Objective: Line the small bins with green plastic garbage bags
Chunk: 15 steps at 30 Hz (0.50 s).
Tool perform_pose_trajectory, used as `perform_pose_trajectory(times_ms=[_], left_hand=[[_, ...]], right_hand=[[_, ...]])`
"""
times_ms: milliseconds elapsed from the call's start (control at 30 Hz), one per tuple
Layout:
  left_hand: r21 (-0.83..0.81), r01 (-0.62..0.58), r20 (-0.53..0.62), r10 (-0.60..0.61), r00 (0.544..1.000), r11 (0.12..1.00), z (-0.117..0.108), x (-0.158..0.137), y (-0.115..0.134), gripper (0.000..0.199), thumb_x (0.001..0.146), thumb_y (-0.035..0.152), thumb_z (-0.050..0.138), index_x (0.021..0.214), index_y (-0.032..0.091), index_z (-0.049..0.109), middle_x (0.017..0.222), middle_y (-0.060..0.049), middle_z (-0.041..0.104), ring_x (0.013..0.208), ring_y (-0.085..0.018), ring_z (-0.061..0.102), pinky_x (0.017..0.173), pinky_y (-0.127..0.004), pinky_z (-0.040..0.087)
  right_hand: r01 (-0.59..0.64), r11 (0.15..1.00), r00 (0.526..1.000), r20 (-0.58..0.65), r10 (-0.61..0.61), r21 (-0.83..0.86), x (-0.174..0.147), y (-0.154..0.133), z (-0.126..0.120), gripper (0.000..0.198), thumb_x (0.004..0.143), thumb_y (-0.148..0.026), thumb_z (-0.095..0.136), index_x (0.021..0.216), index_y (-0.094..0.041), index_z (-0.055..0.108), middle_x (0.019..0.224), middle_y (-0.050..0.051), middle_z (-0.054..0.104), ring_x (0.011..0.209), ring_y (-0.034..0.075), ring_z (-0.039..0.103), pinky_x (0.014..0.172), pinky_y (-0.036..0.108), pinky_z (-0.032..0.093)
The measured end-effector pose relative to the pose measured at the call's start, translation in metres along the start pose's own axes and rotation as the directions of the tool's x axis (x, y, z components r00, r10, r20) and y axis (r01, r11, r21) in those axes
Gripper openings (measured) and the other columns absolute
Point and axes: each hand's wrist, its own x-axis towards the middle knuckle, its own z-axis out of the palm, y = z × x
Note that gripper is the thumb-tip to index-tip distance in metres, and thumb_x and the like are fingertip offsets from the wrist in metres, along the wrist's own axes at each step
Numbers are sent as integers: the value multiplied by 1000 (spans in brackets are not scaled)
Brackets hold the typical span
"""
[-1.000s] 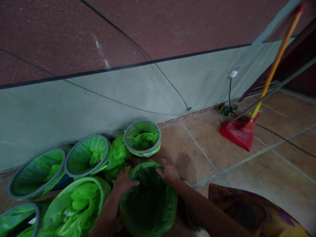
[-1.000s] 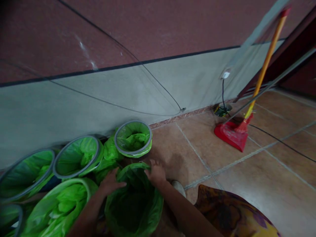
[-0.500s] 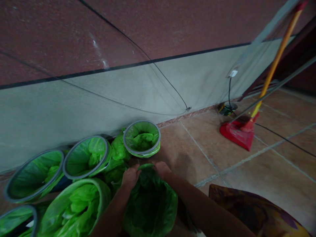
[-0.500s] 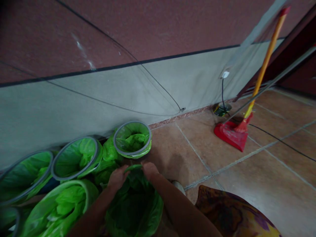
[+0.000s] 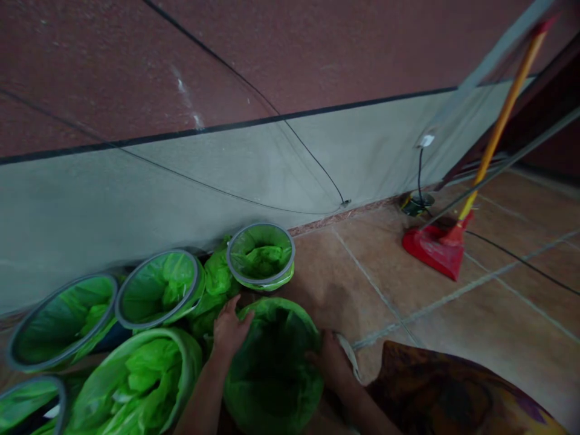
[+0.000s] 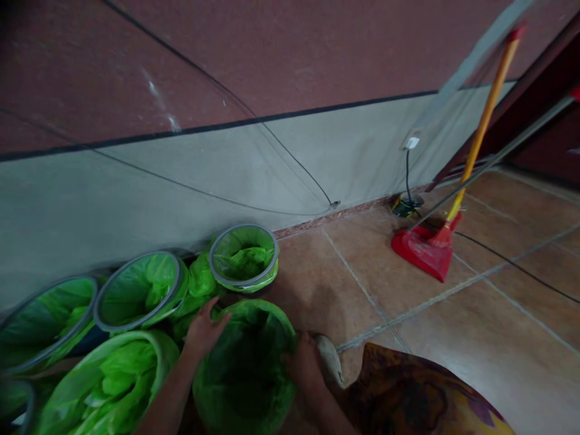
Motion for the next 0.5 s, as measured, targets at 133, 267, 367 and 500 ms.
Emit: perform_pose_trajectory(times_ms=[133,267,367,500], left_hand=[[-17,-126,-27,126,992,992,4,10,11,44,93,36,46,130,15,57,130,-12,66,122,-23,61,106,-37,46],[49,-242,84,237,968,969,18,16,17,37,97,30,39,122,18,64,125,-9,69,117,-20,63,106,-33,45],[126,-272,212,242,947,954,29,15,11,36,98,29,37,125,20,60,126,-9,69,117,-19,63,105,-31,44],[237,-219,309,140,941,947,38,11,-3,33,99,29,35,124,21,55,122,-9,70,111,-20,66,97,-31,46]], right_hand=[[175,984,973,-148,-178,-35,27,-34,-18,48,93,-30,49,136,-10,54,131,19,62,121,30,58,102,38,44],[427,903,904,-43,-425,43,69,-73,-21,39,99,-29,38,126,-15,63,127,11,67,119,21,60,103,29,40],[481,877,864,168,-475,10,85,-81,-13,39,100,-32,36,115,-17,69,114,9,73,104,20,67,90,27,46],[520,850,830,282,-481,-83,85,-70,-4,38,101,-36,37,116,-19,66,111,9,73,100,20,68,82,26,45]])
